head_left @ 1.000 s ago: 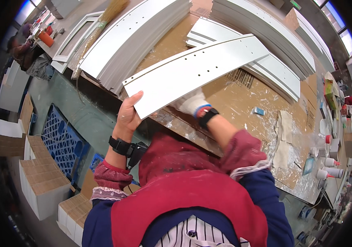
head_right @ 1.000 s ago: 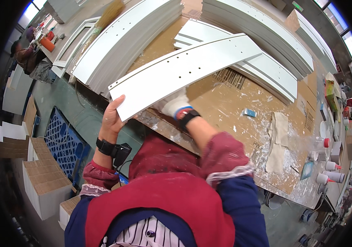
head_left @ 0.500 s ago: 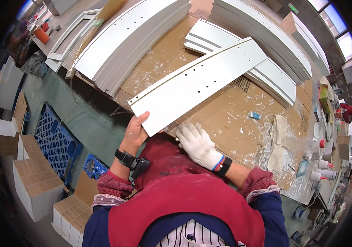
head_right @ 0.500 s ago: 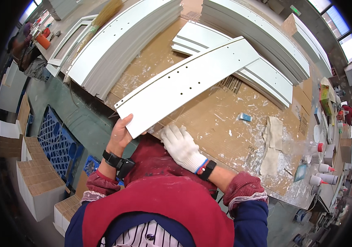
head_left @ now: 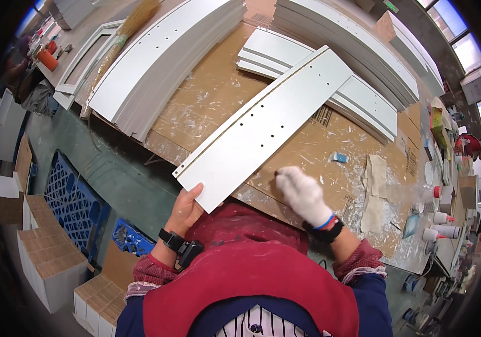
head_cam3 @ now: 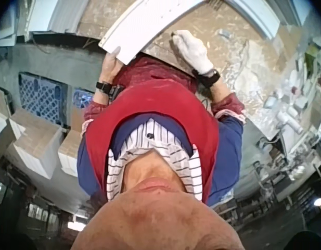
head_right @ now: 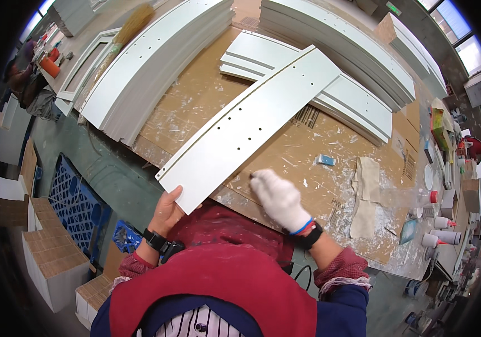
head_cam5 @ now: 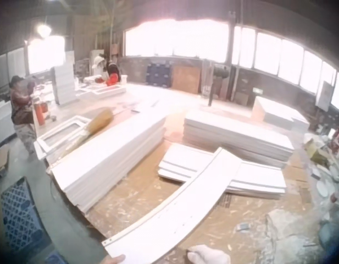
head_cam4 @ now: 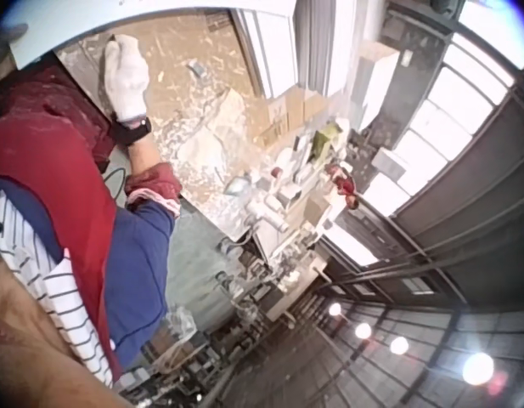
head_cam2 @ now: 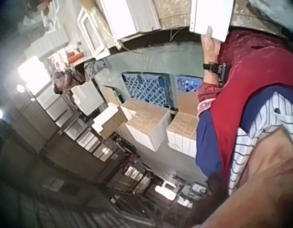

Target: The person sands the edges and surfaces of white rectangular panels using a sanding block. They handle the panels one at a time, flipping them over to sand different sides and edges, then stacking the finished pieces on the table.

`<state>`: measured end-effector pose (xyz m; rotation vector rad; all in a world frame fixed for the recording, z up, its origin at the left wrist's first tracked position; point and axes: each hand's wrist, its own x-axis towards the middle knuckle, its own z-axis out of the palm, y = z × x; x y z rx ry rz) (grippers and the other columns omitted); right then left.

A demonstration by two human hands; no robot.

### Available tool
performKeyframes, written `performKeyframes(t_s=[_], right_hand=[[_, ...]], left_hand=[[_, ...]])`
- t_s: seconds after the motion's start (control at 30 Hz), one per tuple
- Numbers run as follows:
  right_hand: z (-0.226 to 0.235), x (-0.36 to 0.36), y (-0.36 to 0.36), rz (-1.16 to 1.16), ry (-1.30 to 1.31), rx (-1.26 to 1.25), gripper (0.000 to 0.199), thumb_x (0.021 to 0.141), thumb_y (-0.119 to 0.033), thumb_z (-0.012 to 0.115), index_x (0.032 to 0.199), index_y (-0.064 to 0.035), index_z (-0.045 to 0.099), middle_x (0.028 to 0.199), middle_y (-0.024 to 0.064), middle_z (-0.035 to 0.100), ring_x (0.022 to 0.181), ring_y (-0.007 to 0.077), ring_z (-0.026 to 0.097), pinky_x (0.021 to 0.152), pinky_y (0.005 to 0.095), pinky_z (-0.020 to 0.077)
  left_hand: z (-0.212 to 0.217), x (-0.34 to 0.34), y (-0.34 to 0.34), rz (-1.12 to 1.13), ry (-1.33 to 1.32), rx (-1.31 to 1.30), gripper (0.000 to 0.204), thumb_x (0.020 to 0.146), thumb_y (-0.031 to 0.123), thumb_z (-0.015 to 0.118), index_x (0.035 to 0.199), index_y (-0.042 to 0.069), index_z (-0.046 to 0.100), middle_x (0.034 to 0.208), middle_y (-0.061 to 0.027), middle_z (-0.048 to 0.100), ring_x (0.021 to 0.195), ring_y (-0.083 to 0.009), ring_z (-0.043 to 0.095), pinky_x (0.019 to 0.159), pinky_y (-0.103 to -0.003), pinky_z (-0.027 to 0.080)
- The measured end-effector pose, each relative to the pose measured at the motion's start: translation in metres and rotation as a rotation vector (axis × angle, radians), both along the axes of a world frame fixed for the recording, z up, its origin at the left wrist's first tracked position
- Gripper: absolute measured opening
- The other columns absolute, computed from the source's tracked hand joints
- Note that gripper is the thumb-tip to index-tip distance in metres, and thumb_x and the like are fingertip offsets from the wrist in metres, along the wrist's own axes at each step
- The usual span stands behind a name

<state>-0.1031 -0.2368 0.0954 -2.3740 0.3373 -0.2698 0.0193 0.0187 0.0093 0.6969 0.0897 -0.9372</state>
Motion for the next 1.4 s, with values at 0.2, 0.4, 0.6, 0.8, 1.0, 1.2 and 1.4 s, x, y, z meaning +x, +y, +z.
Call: performKeyframes(t_s=[0.2,0.4,0.6,0.8,1.0,1.2,1.4], right_hand=[[0.020,0.033,-0.070,-0.102,0.114,0.708,0.032,0.092,-0.026,0.056,0.115,-0.0036,0.060,0.099,0.0026,0.065,0.081,0.0103,0.057,0.074,0.0236,0.0468],[0.017,0.102,-0.121,-0.109,-0.088,-0.067,0.016,0.084,-0.014,0.058,0.098,-0.0098,0.065,0.079,0.0094,0.063,0.070,0.0224,0.061,0.063,0.0321,0.0483],[-0.011,0.130,-0.139,-0.057,-0.197,-0.537,0.010,0.085,-0.015,0.058,0.090,-0.0080,0.065,0.071,0.0088,0.061,0.064,0.0210,0.060,0.057,0.0316,0.0488],[0.010,0.111,-0.081,0.303,0.028,-0.429,0.016,0.082,-0.004,0.059,0.095,-0.0084,0.066,0.071,0.0062,0.062,0.064,0.0188,0.060,0.057,0.0281,0.0509],[0.001,0.110,-0.134,-0.001,-0.289,-0.363,0.014,0.085,-0.010,0.059,0.096,-0.0110,0.067,0.080,0.0044,0.065,0.065,0.0183,0.062,0.058,0.0270,0.0518],[0.000,0.116,-0.133,0.083,-0.141,-0.580,0.018,0.082,-0.008,0.056,0.098,-0.0097,0.064,0.076,0.0073,0.060,0.070,0.0227,0.060,0.061,0.0339,0.0495],[0.000,0.118,-0.133,0.097,-0.131,-0.438,0.021,0.078,-0.007,0.057,0.098,-0.0098,0.063,0.080,0.0071,0.060,0.077,0.0242,0.060,0.064,0.0339,0.0500]], left_hand=[[-0.009,-0.009,0.006,-0.027,0.085,0.039,0.055,0.090,0.019,0.057,0.136,0.002,0.031,0.127,-0.0175,0.050,0.108,-0.0346,0.058,0.078,-0.051,0.056],[-0.013,-0.011,0.005,0.027,0.114,0.135,0.054,0.089,0.017,0.059,0.134,0.002,0.033,0.126,-0.0172,0.050,0.107,-0.0344,0.058,0.075,-0.051,0.056],[-0.012,-0.010,0.000,0.049,0.091,0.164,0.056,0.088,0.016,0.061,0.134,0.003,0.032,0.122,-0.0165,0.052,0.104,-0.0348,0.059,0.072,-0.052,0.057],[-0.015,-0.013,0.005,0.079,0.096,0.209,0.057,0.087,0.017,0.062,0.134,0.004,0.033,0.122,-0.0161,0.052,0.102,-0.0338,0.060,0.071,-0.051,0.058],[-0.005,-0.008,0.001,0.040,0.145,0.194,0.058,0.085,0.011,0.065,0.134,0.002,0.036,0.127,-0.0096,0.050,0.114,-0.0226,0.054,0.096,-0.037,0.047],[-0.003,-0.008,0.002,0.049,0.163,0.227,0.058,0.084,0.011,0.066,0.134,0.003,0.036,0.127,-0.0090,0.050,0.115,-0.0223,0.053,0.096,-0.037,0.046],[0.003,-0.008,0.001,0.050,0.176,0.232,0.059,0.084,0.012,0.066,0.134,0.004,0.036,0.127,-0.0094,0.050,0.115,-0.0227,0.053,0.096,-0.037,0.046]])
